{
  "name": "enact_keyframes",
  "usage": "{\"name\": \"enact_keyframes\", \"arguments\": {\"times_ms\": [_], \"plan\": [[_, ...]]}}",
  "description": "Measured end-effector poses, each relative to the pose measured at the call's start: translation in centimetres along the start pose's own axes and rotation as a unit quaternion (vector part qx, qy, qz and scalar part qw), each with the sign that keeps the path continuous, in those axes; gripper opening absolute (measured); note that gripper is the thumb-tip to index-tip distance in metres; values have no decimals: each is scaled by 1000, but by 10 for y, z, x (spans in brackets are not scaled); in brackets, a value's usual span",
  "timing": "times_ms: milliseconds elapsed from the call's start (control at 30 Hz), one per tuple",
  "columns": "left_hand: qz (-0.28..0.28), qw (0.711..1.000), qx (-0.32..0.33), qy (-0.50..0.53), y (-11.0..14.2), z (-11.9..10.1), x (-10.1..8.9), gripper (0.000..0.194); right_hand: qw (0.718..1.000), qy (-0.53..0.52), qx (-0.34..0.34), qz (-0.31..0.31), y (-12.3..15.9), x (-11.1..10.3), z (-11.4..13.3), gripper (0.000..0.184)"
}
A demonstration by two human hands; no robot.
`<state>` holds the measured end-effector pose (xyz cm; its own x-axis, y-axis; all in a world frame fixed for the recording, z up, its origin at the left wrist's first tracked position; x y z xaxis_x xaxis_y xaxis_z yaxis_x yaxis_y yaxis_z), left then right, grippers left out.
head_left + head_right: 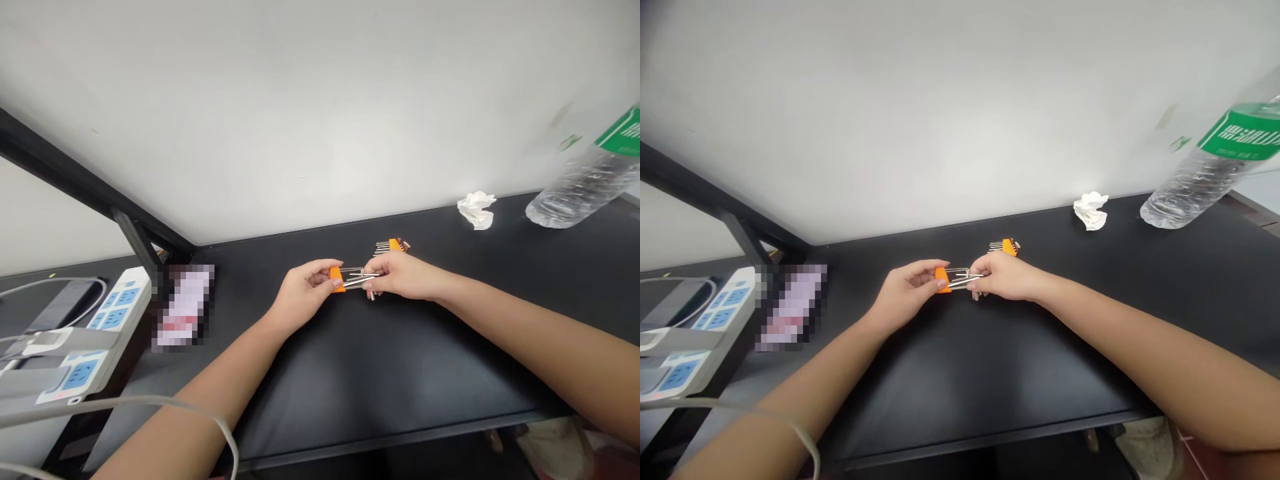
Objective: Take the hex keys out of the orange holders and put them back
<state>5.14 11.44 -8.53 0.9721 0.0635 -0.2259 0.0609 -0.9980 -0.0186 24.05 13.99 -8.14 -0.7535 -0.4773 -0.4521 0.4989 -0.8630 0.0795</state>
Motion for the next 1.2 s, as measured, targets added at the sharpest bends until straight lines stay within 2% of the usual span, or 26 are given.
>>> {"name": "enact_keyframes", "arguments": {"times_ms": [200,333,467,567,667,733,767,867,933,1033,1100,1133,1200], "plan": [[-3,1000,7,-8,0,4,1,37,1000,17,-2,3,0,-1,0,21],[-39,999,7,1,-6,6,-9,36,999,36,38,2,2,-9,-3,18],[-59,998,18,-16,-10,8,-17,37,993,96,63,-2,3,-17,-11,21],[-65,997,25,-29,-10,9,-17,37,985,162,18,-50,1,-23,-12,22],[-63,998,26,-16,-8,7,-13,38,964,207,-75,-152,1,-31,-1,19],[-53,998,22,0,-4,4,-7,37,959,178,-97,-198,3,-30,6,20],[-49,999,21,7,-2,2,-4,36,967,141,-89,-193,5,-26,7,23],[-40,999,27,24,6,-4,4,34,994,0,-22,-109,7,-5,8,32],[-31,999,38,18,9,-8,7,32,994,-68,14,-90,8,2,9,23],[-50,996,75,-25,6,-10,-1,28,982,-112,46,-147,4,-10,3,12],[-78,990,96,-65,1,-9,-12,28,980,-78,60,-173,0,-23,-5,14],[-80,988,96,-88,-2,-7,-16,28,983,-31,60,-170,-2,-28,-10,16],[-69,985,98,-128,-6,-3,-20,29,982,103,17,-158,-6,-36,-13,21]]}}
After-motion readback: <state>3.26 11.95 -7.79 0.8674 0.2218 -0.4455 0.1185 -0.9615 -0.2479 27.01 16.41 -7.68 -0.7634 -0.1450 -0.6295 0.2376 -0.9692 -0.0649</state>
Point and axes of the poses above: each hand's wrist, its own y-axis away from the middle knuckle, its own x-axis out of the palm, z = x × y, the point moved 6 cm from there along -y, towards the middle knuckle, and after that the axes turned 14 degrees about -z, right-handed, at the moved point
